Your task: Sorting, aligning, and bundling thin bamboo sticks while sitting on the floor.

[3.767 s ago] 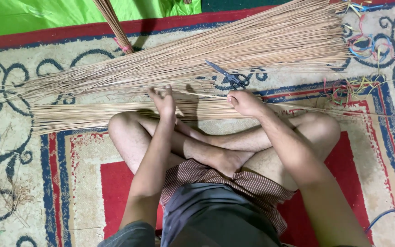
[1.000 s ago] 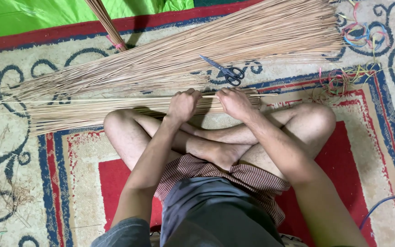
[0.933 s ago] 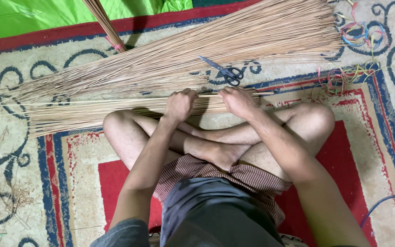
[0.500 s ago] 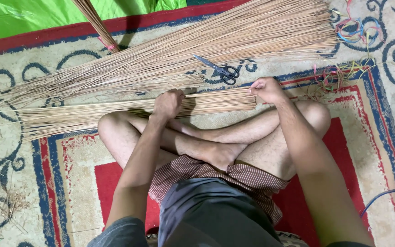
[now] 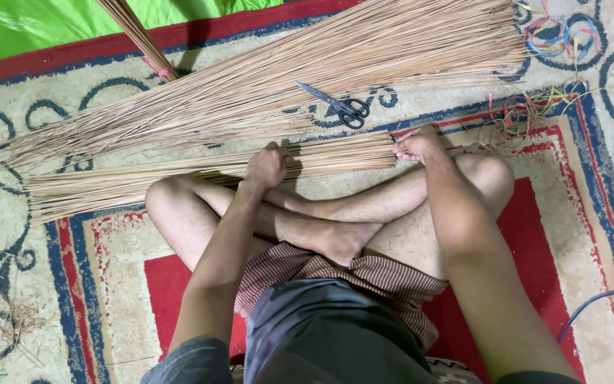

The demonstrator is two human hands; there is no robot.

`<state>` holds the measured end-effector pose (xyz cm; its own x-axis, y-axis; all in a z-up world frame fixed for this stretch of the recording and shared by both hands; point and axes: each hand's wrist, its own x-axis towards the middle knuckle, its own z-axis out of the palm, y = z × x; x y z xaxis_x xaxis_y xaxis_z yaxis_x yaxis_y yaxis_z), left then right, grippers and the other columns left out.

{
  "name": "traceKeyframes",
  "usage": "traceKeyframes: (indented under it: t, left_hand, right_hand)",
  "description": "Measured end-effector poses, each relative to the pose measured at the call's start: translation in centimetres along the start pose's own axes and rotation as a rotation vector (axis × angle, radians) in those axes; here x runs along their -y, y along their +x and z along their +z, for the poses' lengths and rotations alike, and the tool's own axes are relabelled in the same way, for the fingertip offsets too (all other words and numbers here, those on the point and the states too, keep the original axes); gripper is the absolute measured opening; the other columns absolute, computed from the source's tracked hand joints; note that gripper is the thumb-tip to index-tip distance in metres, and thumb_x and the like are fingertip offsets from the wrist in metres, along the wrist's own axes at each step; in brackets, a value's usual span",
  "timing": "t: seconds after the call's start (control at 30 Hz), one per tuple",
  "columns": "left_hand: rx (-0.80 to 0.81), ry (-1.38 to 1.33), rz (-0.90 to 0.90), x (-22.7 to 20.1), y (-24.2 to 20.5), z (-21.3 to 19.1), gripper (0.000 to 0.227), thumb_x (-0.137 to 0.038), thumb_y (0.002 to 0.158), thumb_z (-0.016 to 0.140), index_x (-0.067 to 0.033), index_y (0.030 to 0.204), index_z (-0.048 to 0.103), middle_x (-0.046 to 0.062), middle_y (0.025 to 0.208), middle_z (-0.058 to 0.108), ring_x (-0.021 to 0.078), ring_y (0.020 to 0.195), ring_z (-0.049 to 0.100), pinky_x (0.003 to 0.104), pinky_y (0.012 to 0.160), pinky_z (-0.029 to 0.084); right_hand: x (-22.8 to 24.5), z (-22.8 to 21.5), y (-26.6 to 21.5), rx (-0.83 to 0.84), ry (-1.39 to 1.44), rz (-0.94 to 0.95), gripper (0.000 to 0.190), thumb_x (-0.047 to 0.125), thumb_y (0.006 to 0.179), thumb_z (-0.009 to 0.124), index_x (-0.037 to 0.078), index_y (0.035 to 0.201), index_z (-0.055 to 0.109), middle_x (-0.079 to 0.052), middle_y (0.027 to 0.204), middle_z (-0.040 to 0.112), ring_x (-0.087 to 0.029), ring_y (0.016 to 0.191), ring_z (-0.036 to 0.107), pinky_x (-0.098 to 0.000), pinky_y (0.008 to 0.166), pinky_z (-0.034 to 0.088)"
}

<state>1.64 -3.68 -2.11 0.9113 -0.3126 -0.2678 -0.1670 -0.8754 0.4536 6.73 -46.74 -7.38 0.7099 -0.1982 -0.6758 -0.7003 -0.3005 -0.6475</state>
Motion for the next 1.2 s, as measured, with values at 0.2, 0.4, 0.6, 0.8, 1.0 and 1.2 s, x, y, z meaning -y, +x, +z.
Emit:
traceKeyframes:
  t: [0.2, 0.4, 0.6, 0.8, 1.0, 1.2]
  left_hand:
    - [-0.031, 0.017, 0.021, -0.2, 0.1, 0.2, 0.025, -0.026, 0.099, 0.058, -0.0142, 0.105, 0.078, 0.013, 0.105, 0.066, 0.0398, 0.095, 0.074, 0.047, 0.081, 0.062]
    - [-0.066, 0.012, 0.013, 0.6, -0.3, 1.2, 0.022, -0.028, 0.099, 0.061, -0.0169, 0.106, 0.078, 0.011, 0.105, 0.064, 0.0387, 0.099, 0.072, 0.046, 0.085, 0.061]
    - [-0.124, 0.112, -0.006, 0.1, -0.5, 0.8, 0.014, -0.031, 0.097, 0.067, -0.0201, 0.102, 0.073, 0.002, 0.104, 0.063, 0.0291, 0.109, 0.063, 0.044, 0.096, 0.049]
    - [-0.11, 0.22, -0.027, 0.6, -0.1, 1.8, 0.013, -0.033, 0.096, 0.069, -0.0214, 0.102, 0.069, -0.001, 0.106, 0.063, 0.0259, 0.115, 0.058, 0.043, 0.099, 0.044]
    - [-0.199, 0.286, -0.001, -0.1, -0.3, 2.0, 0.02, -0.034, 0.093, 0.073, -0.0217, 0.108, 0.068, 0.001, 0.114, 0.06, 0.0242, 0.114, 0.055, 0.039, 0.098, 0.044]
    - [-0.206, 0.216, -0.036, 1.2, 0.1, 2.9, 0.025, -0.034, 0.092, 0.074, -0.0221, 0.113, 0.068, 0.001, 0.118, 0.058, 0.0249, 0.118, 0.054, 0.04, 0.099, 0.044]
  right_hand:
    - [-1.8, 0.3, 2.0, -0.091, -0.012, -0.053, 0.016, -0.004, 0.073, 0.084, -0.01, 0.081, 0.072, -0.026, 0.071, 0.071, -0.023, 0.054, 0.072, -0.0305, 0.056, 0.062]
    - [-2.0, 0.6, 2.6, -0.138, -0.077, -0.099, 0.011, -0.004, 0.071, 0.085, -0.005, 0.075, 0.076, -0.024, 0.061, 0.068, -0.025, 0.048, 0.07, -0.0318, 0.054, 0.063]
    - [-2.7, 0.6, 3.6, -0.178, -0.18, -0.074, 0.01, -0.001, 0.071, 0.083, 0.003, 0.079, 0.079, -0.017, 0.063, 0.07, -0.021, 0.049, 0.07, -0.0273, 0.057, 0.063]
    - [-3.0, 0.9, 4.3, -0.169, -0.275, -0.09, 0.009, 0.0, 0.073, 0.081, 0.008, 0.078, 0.079, -0.014, 0.059, 0.069, -0.018, 0.049, 0.07, -0.0269, 0.055, 0.061]
    - [-2.5, 1.1, 3.3, -0.216, -0.426, -0.079, 0.013, 0.006, 0.07, 0.083, 0.01, 0.082, 0.08, -0.013, 0.063, 0.072, -0.025, 0.061, 0.074, -0.0369, 0.066, 0.063]
    - [-3.6, 1.1, 4.4, -0.248, -0.456, -0.137, 0.025, 0.011, 0.069, 0.081, 0.02, 0.091, 0.083, -0.009, 0.076, 0.076, -0.026, 0.077, 0.076, -0.0364, 0.078, 0.06]
